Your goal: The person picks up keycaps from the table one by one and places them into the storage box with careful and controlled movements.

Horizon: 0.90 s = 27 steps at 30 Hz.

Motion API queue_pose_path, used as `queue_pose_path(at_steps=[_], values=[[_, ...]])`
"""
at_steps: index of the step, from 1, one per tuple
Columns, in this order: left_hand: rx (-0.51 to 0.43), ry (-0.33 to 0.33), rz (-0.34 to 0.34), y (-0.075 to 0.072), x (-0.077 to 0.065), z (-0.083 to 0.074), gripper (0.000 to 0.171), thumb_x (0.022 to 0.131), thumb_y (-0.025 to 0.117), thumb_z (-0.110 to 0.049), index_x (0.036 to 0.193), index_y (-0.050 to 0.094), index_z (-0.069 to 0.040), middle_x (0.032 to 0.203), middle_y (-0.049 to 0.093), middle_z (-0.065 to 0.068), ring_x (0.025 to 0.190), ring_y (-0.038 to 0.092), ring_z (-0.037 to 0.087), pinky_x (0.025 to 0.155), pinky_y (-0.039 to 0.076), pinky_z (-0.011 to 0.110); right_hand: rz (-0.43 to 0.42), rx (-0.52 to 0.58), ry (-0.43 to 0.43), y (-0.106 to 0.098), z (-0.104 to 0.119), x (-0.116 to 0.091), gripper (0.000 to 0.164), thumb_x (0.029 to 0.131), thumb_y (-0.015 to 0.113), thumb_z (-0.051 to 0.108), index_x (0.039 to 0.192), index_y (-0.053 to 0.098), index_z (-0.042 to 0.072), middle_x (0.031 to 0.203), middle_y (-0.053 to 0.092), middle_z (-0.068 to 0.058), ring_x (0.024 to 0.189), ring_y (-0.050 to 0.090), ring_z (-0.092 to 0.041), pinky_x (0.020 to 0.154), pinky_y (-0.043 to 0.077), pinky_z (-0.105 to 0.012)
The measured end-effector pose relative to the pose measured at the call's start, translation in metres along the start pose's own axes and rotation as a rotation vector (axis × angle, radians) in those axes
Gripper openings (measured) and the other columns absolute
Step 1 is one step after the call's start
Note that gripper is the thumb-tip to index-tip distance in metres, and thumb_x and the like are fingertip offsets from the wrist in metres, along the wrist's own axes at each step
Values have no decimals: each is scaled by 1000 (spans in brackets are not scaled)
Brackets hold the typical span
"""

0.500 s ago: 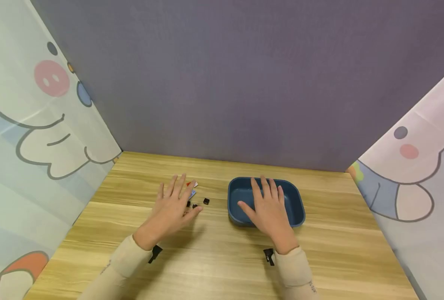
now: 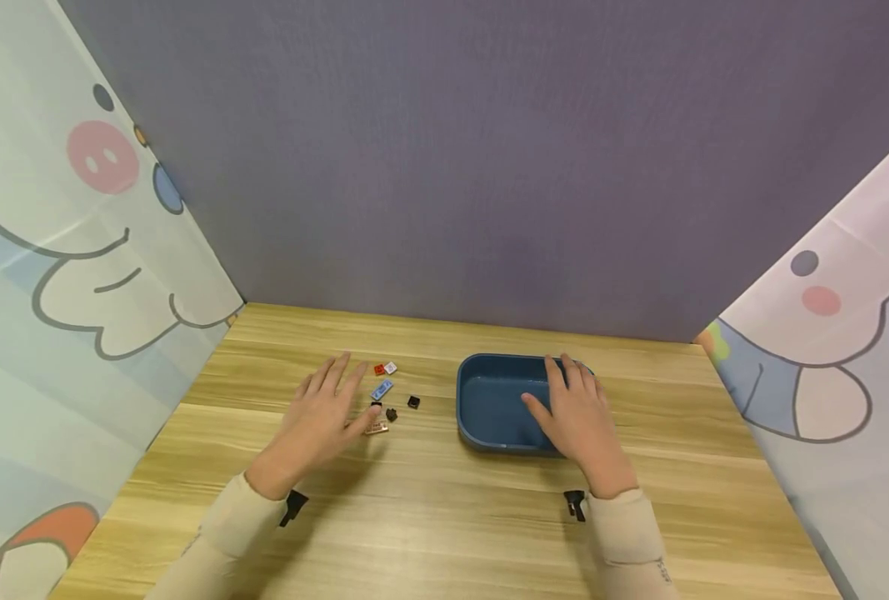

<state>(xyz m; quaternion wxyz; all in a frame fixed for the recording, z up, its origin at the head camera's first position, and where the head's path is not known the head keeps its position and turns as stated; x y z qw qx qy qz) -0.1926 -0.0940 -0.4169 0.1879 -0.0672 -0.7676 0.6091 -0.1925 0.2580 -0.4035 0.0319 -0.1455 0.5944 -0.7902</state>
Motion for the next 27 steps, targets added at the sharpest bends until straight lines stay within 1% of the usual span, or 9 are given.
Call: queue_pose_path(at_steps=[5, 8, 12, 18, 22, 27], values=[[-8, -16, -6, 0, -1, 10, 70, 100, 54, -52, 152, 40, -8, 156, 31, 25, 142, 29, 45, 107, 31, 65, 20, 16, 28, -3, -14, -1, 74, 100, 62, 37, 151, 31, -8, 151, 26, -38, 134, 26, -60, 102, 24, -74], [-9, -23, -6, 0, -3, 16, 68, 101, 53, -51, 152, 40, -9, 154, 33, 25, 140, 32, 45, 106, 34, 64, 16, 15, 30, -4, -22, -1, 73, 100, 62, 34, 149, 32, -11, 148, 27, -40, 132, 27, -61, 101, 26, -74], [-32, -38, -15, 0, -6, 24, 66, 101, 55, -48, 150, 42, -6, 151, 38, 26, 136, 38, 46, 103, 38, 64, 18, 31, 41, -4, -33, -1, 69, 101, 63, 25, 146, 32, -16, 145, 28, -44, 129, 29, -63, 101, 29, -73], [-76, -55, -10, 5, -9, 37, 66, 100, 57, -45, 148, 44, -2, 149, 40, 27, 133, 42, 47, 99, 41, 64, 36, 51, 81, 0, -48, -1, 62, 101, 60, 14, 142, 31, -22, 139, 31, -47, 123, 34, -64, 97, 35, -71], [-103, -62, -14, 9, -11, 47, 61, 100, 62, -38, 147, 46, -2, 146, 43, 28, 131, 44, 47, 97, 44, 63, 11, 60, 115, 1, -57, -1, 56, 100, 58, 9, 137, 34, -26, 131, 36, -49, 117, 40, -64, 93, 40, -69], [-128, -67, -38, 13, -12, 62, 54, 96, 69, -24, 140, 52, 2, 137, 52, 27, 124, 51, 45, 90, 50, 58, -19, 63, 169, 1, -68, -1, 46, 99, 57, 4, 129, 41, -27, 120, 42, -50, 106, 47, -64, 86, 45, -66]])
Point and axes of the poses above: each hand's wrist, its own x-axis towards the middle knuckle, its own y-axis out of the palm, z = x × y, the point moved 5 cm from there along x, towards the middle knuckle
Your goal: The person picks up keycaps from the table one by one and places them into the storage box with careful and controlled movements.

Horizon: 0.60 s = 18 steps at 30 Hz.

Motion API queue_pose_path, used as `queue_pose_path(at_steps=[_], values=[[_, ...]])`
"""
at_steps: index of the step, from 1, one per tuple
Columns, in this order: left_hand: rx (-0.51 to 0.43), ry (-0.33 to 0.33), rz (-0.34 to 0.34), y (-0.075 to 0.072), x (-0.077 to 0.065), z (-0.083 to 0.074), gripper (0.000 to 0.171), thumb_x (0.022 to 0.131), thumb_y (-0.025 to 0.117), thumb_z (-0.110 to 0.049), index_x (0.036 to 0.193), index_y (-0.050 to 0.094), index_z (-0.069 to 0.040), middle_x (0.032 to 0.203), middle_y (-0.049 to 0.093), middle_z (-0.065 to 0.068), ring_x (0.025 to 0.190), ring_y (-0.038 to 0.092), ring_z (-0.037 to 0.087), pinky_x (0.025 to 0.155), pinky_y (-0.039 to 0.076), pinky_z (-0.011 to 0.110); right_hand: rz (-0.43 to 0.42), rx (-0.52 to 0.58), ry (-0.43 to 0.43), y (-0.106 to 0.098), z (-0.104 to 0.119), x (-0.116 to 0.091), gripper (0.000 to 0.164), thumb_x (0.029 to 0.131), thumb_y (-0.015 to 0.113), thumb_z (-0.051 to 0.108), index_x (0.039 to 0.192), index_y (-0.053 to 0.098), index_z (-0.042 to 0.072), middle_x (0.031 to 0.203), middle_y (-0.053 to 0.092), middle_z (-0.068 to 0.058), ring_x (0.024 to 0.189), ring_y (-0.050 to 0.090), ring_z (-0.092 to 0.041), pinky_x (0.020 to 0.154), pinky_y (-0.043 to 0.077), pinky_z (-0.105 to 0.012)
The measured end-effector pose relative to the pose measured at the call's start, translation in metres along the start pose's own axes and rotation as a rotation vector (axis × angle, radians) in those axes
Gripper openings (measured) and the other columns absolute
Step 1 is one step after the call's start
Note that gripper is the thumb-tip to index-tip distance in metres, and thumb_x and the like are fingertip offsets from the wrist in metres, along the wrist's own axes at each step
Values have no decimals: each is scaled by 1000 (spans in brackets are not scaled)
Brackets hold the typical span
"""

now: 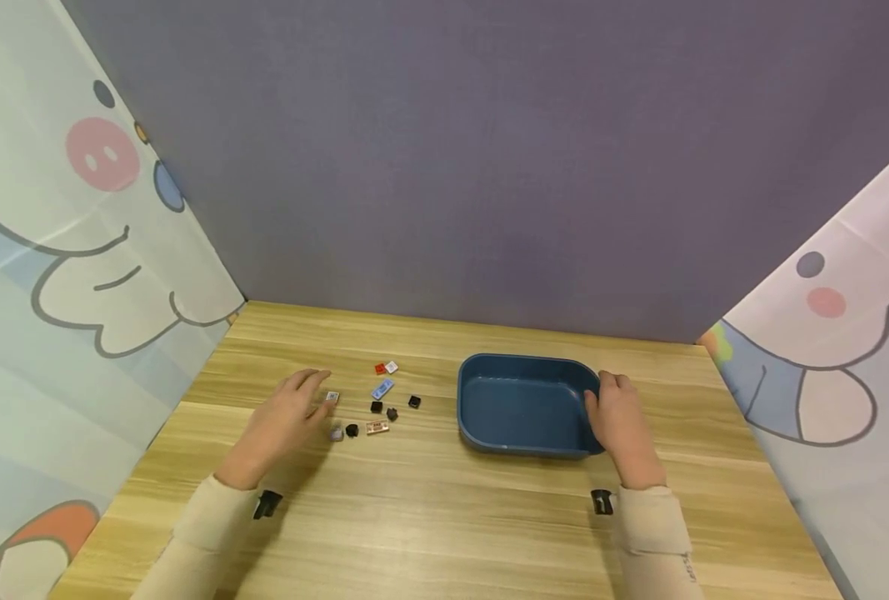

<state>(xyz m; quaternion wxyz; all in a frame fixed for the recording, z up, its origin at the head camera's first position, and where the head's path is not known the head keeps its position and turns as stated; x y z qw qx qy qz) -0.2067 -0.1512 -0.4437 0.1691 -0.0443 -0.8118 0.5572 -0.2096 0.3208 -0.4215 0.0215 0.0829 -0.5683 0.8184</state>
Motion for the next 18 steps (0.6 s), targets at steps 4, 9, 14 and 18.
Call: queue_pose_path(at_steps=[4, 9, 14, 18], values=[[-6, -12, 10, 6, 1, 12, 48, 94, 71, -16, 134, 57, 5, 131, 56, 25, 117, 56, 43, 86, 54, 54, -4, -8, 20, 0, -6, 1, 39, 97, 57, 1, 123, 47, -27, 112, 47, -48, 98, 52, -61, 81, 47, -64], [-24, -23, 49, 16, 7, 23, 43, 93, 73, -12, 130, 60, 5, 129, 58, 25, 113, 58, 43, 83, 55, 52, 1, 26, 41, -2, -14, 3, 31, 96, 56, -2, 117, 53, -25, 108, 54, -44, 98, 54, -58, 80, 47, -64], [-34, -55, 106, 24, 10, 30, 38, 94, 70, -11, 127, 62, 4, 127, 59, 26, 112, 59, 44, 87, 53, 54, 40, 98, 86, -3, -23, 5, 30, 96, 54, -1, 119, 55, -21, 110, 59, -40, 100, 56, -57, 81, 48, -63], [-27, -70, 151, 28, 10, 33, 35, 94, 70, -12, 124, 63, 4, 120, 62, 24, 105, 62, 42, 83, 55, 53, 60, 142, 130, -1, -29, 4, 32, 98, 52, 2, 122, 56, -19, 112, 60, -39, 100, 57, -56, 79, 50, -62]])
Point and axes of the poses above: each hand's wrist, its own x-axis towards the middle knuckle, its own y-axis out of the palm, z = x × y, the point moved 5 cm from there along x, towards the middle knuckle
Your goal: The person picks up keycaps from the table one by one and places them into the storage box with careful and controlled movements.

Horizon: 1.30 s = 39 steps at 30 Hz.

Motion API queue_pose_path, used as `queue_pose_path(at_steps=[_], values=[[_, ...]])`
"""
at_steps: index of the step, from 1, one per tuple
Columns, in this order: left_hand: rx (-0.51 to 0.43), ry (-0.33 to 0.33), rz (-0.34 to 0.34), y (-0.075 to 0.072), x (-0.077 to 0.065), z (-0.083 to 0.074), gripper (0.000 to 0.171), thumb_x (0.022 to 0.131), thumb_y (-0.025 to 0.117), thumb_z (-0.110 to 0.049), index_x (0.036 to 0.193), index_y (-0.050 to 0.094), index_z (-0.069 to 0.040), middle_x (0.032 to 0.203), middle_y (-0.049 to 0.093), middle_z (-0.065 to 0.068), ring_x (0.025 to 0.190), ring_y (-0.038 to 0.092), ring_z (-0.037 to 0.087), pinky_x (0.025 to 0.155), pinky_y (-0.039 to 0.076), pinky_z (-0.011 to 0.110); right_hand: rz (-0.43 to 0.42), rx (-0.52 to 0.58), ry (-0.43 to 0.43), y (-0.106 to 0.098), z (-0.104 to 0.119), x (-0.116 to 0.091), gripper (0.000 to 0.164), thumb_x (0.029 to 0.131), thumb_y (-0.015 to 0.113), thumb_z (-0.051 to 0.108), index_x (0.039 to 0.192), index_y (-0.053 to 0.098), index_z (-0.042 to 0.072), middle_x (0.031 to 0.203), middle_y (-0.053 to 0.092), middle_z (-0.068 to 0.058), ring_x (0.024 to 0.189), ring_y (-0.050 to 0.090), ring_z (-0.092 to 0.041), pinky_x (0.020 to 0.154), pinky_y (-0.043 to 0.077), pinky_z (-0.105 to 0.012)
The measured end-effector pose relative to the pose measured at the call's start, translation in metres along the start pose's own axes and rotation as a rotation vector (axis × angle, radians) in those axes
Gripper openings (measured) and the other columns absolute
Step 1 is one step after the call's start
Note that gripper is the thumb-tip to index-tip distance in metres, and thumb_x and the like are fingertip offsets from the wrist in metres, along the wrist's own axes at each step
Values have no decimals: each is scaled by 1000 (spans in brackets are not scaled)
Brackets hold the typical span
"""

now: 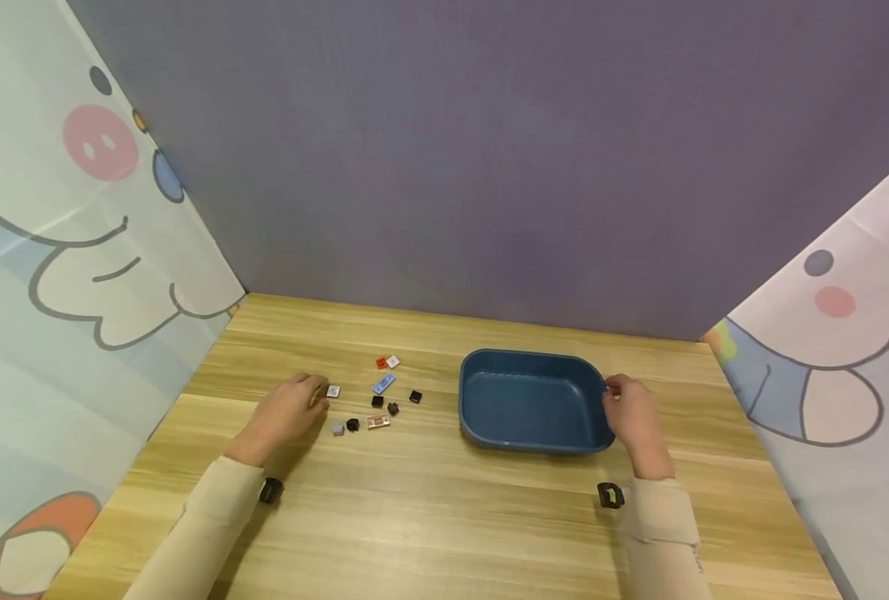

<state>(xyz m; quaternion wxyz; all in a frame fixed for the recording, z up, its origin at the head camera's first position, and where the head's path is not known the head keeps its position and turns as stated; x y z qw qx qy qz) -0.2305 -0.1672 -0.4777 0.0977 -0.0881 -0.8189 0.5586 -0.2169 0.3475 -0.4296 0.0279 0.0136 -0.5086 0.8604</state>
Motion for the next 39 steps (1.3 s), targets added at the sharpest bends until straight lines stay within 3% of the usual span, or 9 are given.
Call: queue_pose_path(at_steps=[10, 27, 33, 39], values=[[60, 39, 2, 2, 9, 1, 21, 93, 70, -9, 113, 70, -5, 100, 64, 13, 82, 63, 27, 64, 55, 38, -6, 10, 11, 0, -6, 1, 30, 98, 54, 3, 119, 58, -18, 109, 62, -37, 96, 60, -52, 77, 51, -59], [84, 30, 33, 3, 13, 1, 17, 94, 71, -13, 109, 71, -6, 99, 64, 11, 79, 64, 25, 63, 55, 38, -13, 16, 9, -1, -6, 1, 30, 97, 55, 3, 118, 59, -17, 108, 63, -35, 95, 62, -51, 77, 50, -59], [93, 66, -24, -4, 12, -8, 19, 94, 70, -13, 111, 70, -4, 98, 65, 12, 79, 65, 25, 64, 57, 39, -11, 11, 13, -2, -4, 1, 31, 97, 55, 4, 120, 59, -17, 109, 63, -36, 95, 62, -51, 76, 51, -59], [96, 100, -86, -14, 15, -28, 25, 93, 72, -17, 115, 69, -4, 104, 66, 13, 86, 67, 28, 70, 58, 43, -8, 9, 13, -1, -5, 1, 31, 97, 54, 4, 120, 59, -17, 108, 63, -36, 95, 62, -51, 77, 51, -59]])
Point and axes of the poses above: each hand's wrist, its own x-axis towards the middle knuckle, its own y-axis out of the palm, z = x × y, the point moved 5 cm from there along x, towards the middle knuckle
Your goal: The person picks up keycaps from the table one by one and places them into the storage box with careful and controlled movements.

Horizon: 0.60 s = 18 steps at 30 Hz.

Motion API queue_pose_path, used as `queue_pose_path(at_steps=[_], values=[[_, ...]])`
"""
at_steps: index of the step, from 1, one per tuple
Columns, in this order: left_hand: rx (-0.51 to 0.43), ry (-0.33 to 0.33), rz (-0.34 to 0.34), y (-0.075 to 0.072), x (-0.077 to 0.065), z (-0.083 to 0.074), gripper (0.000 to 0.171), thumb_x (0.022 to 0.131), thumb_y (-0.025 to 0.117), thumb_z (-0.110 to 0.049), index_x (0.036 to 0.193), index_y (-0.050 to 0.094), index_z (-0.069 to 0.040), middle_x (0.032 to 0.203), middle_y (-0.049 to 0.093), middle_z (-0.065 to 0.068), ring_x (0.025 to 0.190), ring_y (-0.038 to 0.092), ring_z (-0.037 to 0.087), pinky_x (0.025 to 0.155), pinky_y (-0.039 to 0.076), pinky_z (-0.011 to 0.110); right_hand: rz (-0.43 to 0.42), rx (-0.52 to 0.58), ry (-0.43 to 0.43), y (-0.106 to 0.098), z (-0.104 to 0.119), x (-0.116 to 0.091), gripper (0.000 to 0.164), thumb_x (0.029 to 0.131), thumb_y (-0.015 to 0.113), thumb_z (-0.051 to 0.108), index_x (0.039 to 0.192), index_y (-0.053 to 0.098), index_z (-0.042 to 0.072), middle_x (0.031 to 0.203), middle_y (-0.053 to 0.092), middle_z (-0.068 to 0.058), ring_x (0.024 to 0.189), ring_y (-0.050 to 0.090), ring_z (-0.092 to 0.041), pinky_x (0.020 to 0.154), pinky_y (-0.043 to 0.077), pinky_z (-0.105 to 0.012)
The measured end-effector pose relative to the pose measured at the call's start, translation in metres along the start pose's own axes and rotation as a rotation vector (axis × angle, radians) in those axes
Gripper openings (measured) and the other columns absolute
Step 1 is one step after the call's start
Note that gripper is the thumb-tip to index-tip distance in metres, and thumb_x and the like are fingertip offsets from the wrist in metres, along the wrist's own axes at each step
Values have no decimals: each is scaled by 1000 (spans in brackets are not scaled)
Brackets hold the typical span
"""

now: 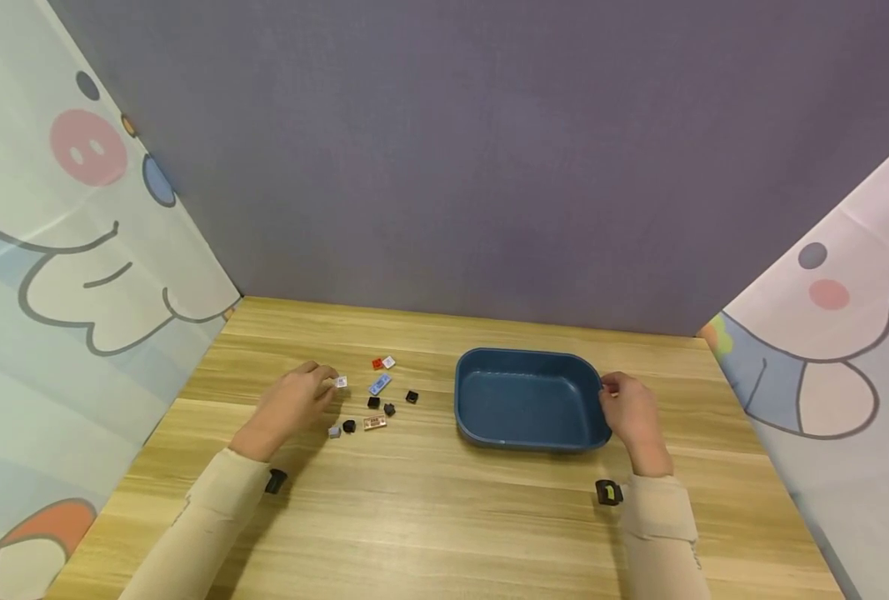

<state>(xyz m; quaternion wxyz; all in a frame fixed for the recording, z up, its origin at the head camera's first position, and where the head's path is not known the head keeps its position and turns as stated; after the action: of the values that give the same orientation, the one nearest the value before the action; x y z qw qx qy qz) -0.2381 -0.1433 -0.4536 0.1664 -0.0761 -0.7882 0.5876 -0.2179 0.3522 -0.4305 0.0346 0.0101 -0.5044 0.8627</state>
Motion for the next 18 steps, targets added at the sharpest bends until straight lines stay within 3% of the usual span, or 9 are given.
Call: queue_pose_path(at_steps=[8, 18], values=[[-42, 68, -68, -13, 12, -37, 29, 93, 73, -20, 118, 70, -6, 108, 67, 12, 88, 67, 26, 68, 57, 38, -5, 5, 9, -1, 0, 0, 31, 97, 56, 3, 119, 59, -17, 107, 63, -35, 94, 62, -50, 76, 51, -58], [-47, 177, -84, -9, 32, -82, 26, 95, 70, -25, 117, 71, -12, 108, 69, 5, 87, 67, 19, 60, 53, 28, -4, 15, 22, 0, 0, -1, 31, 97, 55, 6, 119, 60, -16, 108, 64, -34, 94, 62, -50, 73, 52, -56]])
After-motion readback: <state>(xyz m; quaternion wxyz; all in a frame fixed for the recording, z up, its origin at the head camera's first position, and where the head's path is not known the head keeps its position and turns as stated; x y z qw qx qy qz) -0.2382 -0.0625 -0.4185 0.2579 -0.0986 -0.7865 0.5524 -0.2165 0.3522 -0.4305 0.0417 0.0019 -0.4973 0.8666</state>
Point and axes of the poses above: each hand's wrist, its own x-axis towards the middle knuckle, its own y-axis out of the palm, z = x × y, the point moved 5 cm from there along x, towards the middle knuckle
